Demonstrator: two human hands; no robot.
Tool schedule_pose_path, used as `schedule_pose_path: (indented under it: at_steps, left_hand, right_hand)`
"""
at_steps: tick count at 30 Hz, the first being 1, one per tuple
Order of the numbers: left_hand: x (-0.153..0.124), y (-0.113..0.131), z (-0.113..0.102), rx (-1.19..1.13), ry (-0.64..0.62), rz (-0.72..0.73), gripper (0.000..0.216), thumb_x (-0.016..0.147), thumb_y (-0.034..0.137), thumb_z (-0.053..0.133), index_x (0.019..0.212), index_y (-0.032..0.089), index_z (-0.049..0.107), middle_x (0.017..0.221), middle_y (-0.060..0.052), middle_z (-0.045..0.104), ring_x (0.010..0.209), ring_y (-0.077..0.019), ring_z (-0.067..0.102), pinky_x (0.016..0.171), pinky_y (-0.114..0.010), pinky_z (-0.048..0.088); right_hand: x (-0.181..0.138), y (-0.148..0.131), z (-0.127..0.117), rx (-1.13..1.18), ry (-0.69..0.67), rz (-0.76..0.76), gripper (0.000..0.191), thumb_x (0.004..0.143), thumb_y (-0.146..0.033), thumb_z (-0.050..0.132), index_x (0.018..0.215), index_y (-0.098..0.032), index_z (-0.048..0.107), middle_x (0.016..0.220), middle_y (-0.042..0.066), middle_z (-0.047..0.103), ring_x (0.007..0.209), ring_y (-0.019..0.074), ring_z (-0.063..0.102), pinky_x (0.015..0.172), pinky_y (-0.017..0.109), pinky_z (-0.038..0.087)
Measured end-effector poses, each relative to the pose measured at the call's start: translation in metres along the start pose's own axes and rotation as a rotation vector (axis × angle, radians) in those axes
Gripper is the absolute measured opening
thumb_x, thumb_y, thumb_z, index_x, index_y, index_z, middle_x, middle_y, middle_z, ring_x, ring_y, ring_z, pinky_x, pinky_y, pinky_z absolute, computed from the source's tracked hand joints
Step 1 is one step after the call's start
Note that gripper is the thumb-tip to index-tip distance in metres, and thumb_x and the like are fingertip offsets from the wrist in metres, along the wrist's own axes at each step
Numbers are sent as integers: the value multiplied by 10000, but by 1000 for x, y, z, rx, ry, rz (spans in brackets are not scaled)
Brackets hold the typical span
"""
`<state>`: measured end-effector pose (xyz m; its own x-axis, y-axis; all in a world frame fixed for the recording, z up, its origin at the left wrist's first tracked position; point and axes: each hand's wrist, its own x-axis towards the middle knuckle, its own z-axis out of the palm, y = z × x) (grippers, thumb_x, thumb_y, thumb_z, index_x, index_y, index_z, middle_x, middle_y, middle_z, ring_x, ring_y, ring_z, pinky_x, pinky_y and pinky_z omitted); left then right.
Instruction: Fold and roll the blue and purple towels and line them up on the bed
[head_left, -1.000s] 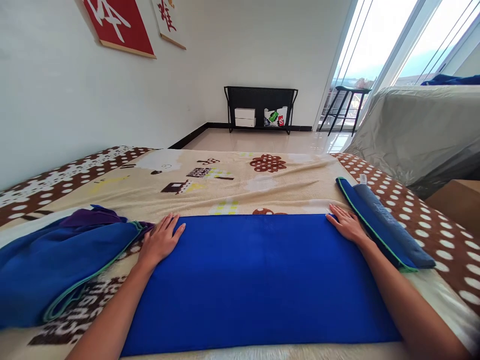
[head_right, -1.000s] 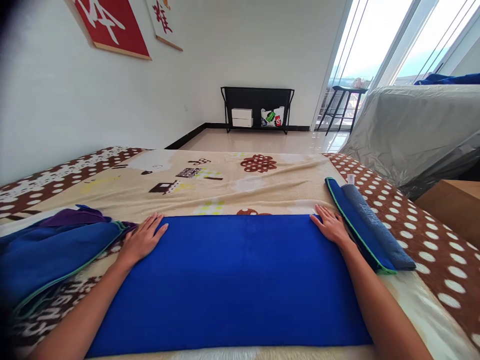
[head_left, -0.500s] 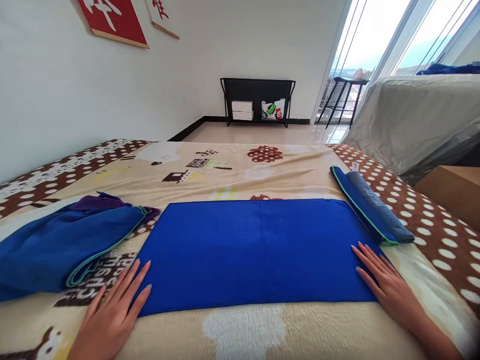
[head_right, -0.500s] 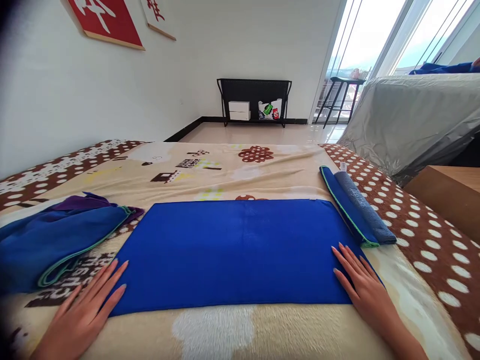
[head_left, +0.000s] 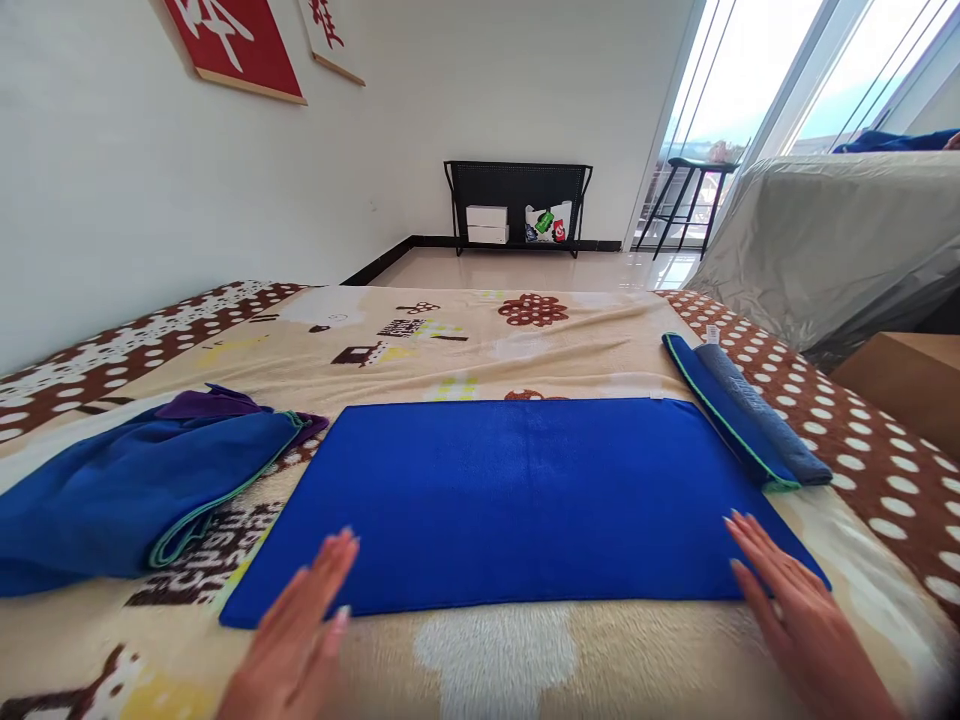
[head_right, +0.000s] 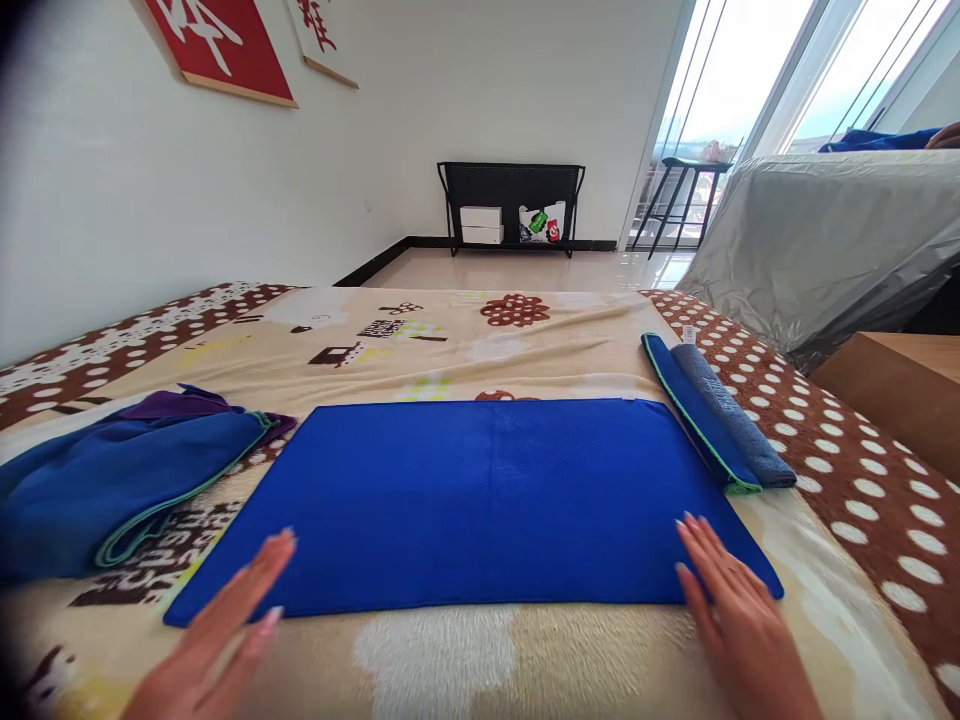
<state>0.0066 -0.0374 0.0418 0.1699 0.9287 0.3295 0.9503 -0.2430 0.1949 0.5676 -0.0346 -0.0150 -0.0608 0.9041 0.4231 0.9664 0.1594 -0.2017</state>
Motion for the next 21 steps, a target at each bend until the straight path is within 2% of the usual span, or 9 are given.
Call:
schedule_pose_path:
  at_steps: [3, 5, 7, 10, 12, 17, 21]
  left_hand:
    - [62, 91, 21, -42, -80, 326, 720, 959, 272, 365, 1579, 315, 2, 1606, 14, 287, 1469, -189, 311, 1181, -420, 377]
    - [98, 134, 48, -39, -110, 387, 704, 965, 224, 348, 1583, 246, 12, 1614, -41, 252, 1484, -195, 271, 1170, -429, 378]
    - [120, 158, 79, -36, -89, 380, 701, 941, 191, 370, 1584, 163, 91, 1601, -117, 260, 1482, -234, 273, 1156, -457, 383]
    - [122, 169, 115, -42, -71, 360, 701, 934, 219, 397, 1572, 80, 142, 1555, -209, 322, 1466, -285, 306, 1151, -500, 367]
    - [113, 168, 125, -47, -68, 362, 706, 940, 259, 406, 1575, 97, 143, 1554, -204, 331, 1466, -292, 307, 1165, -522, 335]
    - [101, 164, 121, -9, -62, 365, 707, 937, 334, 421, 1567, 104, 195, 1577, -174, 314, 1483, -282, 275, 1189, -506, 296]
    - [103, 164, 116, 16, -87, 374, 723, 925, 350, 426, 1559, 77, 210, 1589, -177, 287, 1493, -289, 247, 1190, -517, 288]
  right_hand:
    - [59, -79, 8, 102, -78, -242, 628, 996, -360, 406, 1577, -354, 167, 1554, -17, 376, 1433, 248, 366, 1124, 514, 417]
    - [92, -125, 21, 162, -92, -336, 625, 1006, -291, 390, 1582, -327, 149, 1564, 2, 355, 1443, 232, 348, 1141, 503, 402]
    - [111, -156, 40, 214, -105, -374, 623, 997, -210, 355, 1585, -276, 159, 1564, 36, 350, 1456, 229, 319, 1156, 499, 383]
    - [114, -174, 68, 241, -140, -386, 665, 958, -136, 347, 1587, -194, 139, 1551, 92, 364, 1449, 236, 333, 1150, 479, 396]
    - [108, -174, 78, 242, -168, -403, 684, 956, -143, 357, 1590, -202, 106, 1561, 80, 348, 1453, 226, 325, 1160, 464, 384]
    - [99, -168, 74, 212, -253, -413, 702, 986, -193, 349, 1588, -244, -8, 1613, 25, 225, 1492, 208, 228, 1211, 477, 288]
    - [99, -167, 69, 201, -288, -382, 683, 1001, -249, 362, 1592, -262, 19, 1617, 12, 209, 1496, 211, 217, 1223, 487, 247]
